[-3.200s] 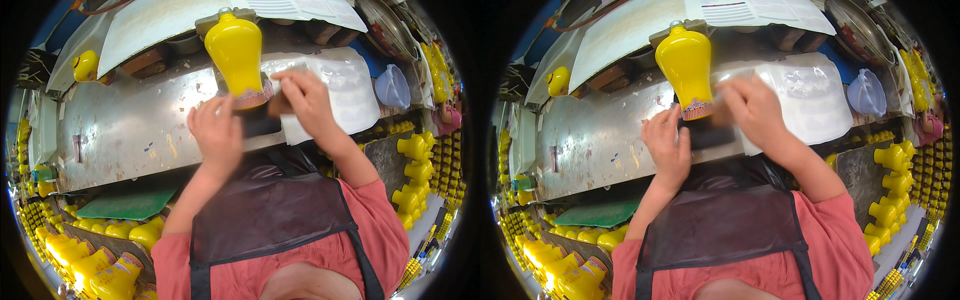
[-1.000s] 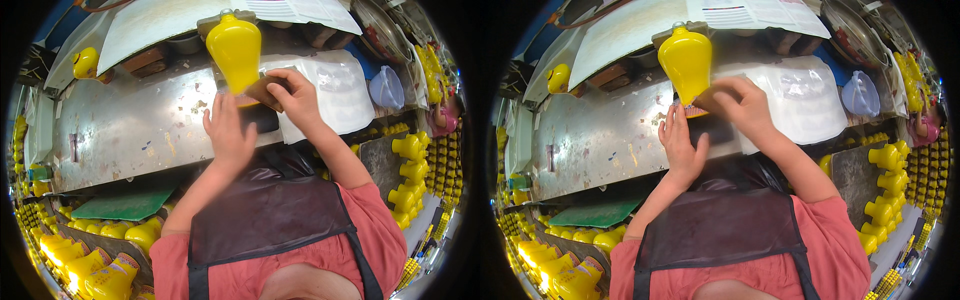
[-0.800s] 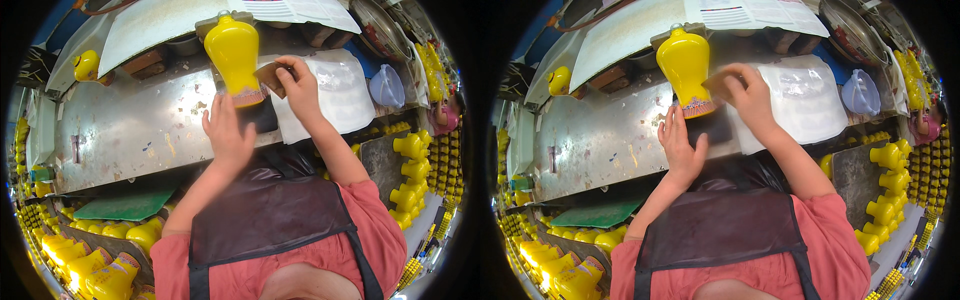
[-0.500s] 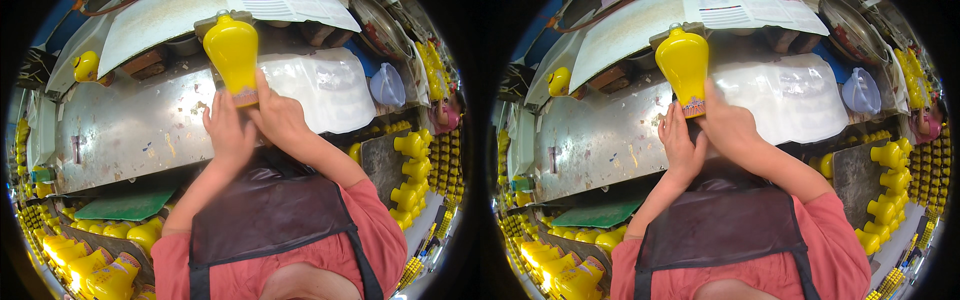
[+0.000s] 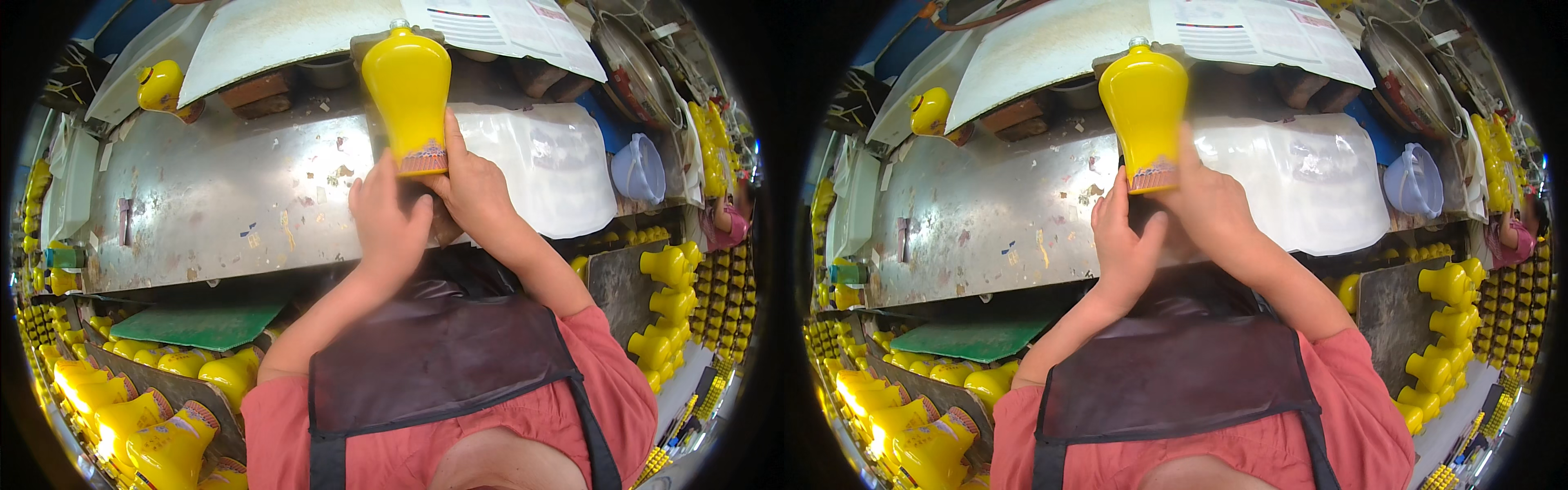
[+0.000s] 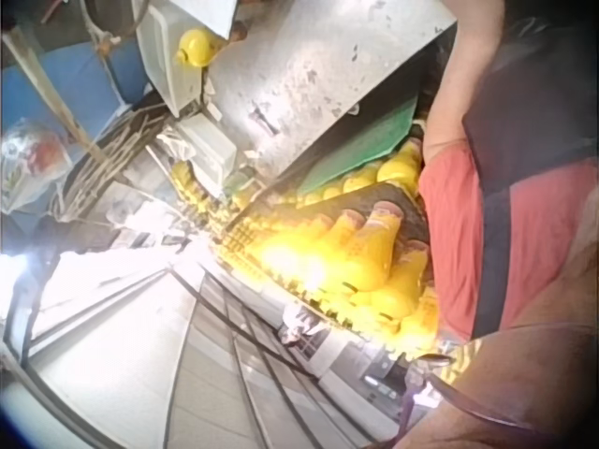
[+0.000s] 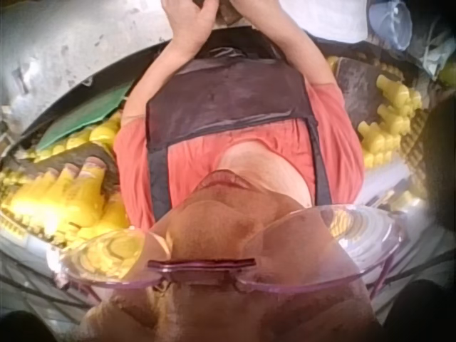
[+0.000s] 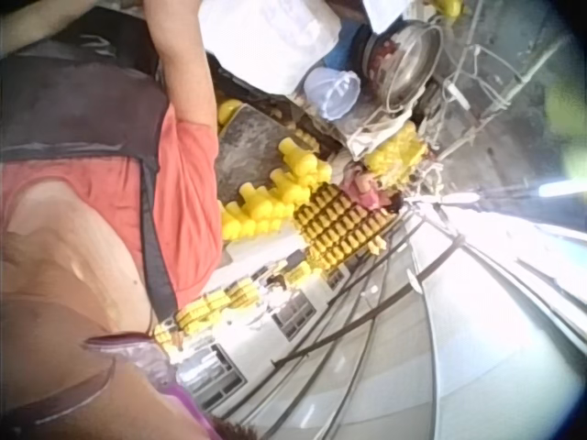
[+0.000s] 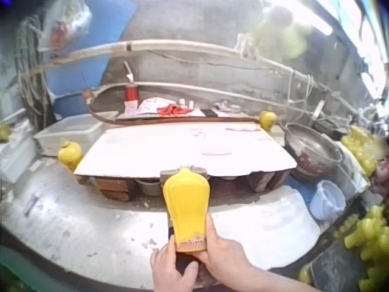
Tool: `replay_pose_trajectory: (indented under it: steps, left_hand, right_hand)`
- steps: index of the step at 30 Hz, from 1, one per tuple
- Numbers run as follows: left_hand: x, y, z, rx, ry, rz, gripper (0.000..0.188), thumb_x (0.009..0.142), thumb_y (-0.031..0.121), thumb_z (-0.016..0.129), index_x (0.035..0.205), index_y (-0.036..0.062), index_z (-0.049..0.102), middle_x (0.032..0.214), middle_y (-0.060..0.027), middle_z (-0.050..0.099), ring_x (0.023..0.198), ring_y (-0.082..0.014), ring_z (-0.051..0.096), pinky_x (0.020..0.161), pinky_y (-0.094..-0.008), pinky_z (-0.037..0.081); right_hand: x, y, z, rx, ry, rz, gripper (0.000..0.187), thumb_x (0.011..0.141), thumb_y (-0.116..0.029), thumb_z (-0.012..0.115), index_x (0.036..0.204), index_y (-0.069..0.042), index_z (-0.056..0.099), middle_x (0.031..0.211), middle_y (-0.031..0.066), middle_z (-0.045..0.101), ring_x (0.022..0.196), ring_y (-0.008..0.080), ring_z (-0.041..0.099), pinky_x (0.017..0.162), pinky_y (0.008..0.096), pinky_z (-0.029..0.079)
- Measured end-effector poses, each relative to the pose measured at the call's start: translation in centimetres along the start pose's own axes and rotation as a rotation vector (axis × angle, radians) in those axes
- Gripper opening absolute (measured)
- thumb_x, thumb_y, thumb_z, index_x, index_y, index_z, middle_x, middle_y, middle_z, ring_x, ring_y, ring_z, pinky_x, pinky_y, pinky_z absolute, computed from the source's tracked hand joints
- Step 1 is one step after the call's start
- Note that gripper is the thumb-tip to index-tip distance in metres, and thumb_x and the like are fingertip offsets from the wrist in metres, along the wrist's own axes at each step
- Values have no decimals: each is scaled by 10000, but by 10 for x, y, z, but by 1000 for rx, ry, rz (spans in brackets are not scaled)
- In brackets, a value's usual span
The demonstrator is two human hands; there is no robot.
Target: The person applies small decorative stickers to the surface of a yellow plastic object, smoothing each one with their fingers. They rotate the object to reach different areas and continue applying stickers across its body.
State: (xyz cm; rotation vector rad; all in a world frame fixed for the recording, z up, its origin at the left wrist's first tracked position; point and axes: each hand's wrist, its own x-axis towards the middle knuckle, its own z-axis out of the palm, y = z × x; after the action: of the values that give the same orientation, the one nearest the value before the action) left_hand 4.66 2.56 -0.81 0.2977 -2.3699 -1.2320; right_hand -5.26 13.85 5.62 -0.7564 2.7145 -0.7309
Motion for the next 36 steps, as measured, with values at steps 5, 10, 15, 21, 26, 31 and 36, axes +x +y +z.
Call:
replay_pose_trajectory:
  steps: [5, 10, 15, 21, 26, 31, 36]
  left_hand:
    - [9, 1, -2, -204, -1, -116, 669, 839, 163, 693, 1439, -26, 463, 1256, -227, 625, 1199, -402, 576, 1051, -480, 412]
    - [18, 6, 2, -597, -9, -261, 595, 843, 160, 673, 1399, 13, 522, 1163, -208, 678, 1095, -373, 642, 945, -400, 501]
    - [38, 7, -26, -307, -334, -314, 664, 825, 165, 711, 1432, 13, 491, 1165, -181, 673, 1132, -340, 622, 1024, -412, 456]
    - [47, 14, -13, 445, 68, 275, 927, 697, 134, 855, 1524, 98, 438, 1406, -194, 486, 1302, -397, 459, 1083, -486, 383]
    - [60, -4, -3, 413, 73, 352, 1027, 656, 176, 924, 1551, 125, 423, 1502, -205, 396, 1314, -396, 477, 1068, -413, 442]
    - [54, -19, -4, 117, 39, 256, 1040, 669, 196, 947, 1533, 10, 398, 1551, -234, 355, 1364, -403, 466, 1025, -434, 484]
    - [48, -8, 0, 336, 22, 271, 1070, 670, 246, 940, 1543, 31, 360, 1511, -241, 390, 1326, -407, 497, 1036, -448, 493]
  right_hand:
    - [4, 9, 5, 155, 1, -68, 933, 895, -334, 729, 1582, -72, 156, 1002, 262, 716, 935, 444, 701, 798, 471, 551]
    - [6, 12, 1, 260, -23, -96, 933, 901, -314, 714, 1597, -98, 130, 1028, 273, 711, 971, 449, 693, 812, 469, 548]
    - [5, 14, -14, 191, -41, -99, 900, 900, -317, 709, 1587, -104, 168, 1013, 264, 717, 941, 448, 697, 802, 475, 547]
    - [5, 24, -24, 30, -156, -99, 894, 873, -372, 757, 1591, -106, 297, 905, 235, 707, 839, 438, 693, 766, 447, 540]
    - [12, 39, -17, 280, -39, -87, 659, 883, -382, 746, 1432, -77, 546, 873, 205, 712, 771, 343, 698, 754, 392, 543]
    - [23, 56, -9, 445, -130, -22, 491, 866, -382, 752, 1205, -31, 693, 893, 159, 717, 814, 235, 689, 789, 348, 541]
    - [27, 64, -14, 565, -240, 84, 448, 831, -389, 774, 1050, -4, 711, 862, 145, 721, 784, 193, 685, 738, 341, 549]
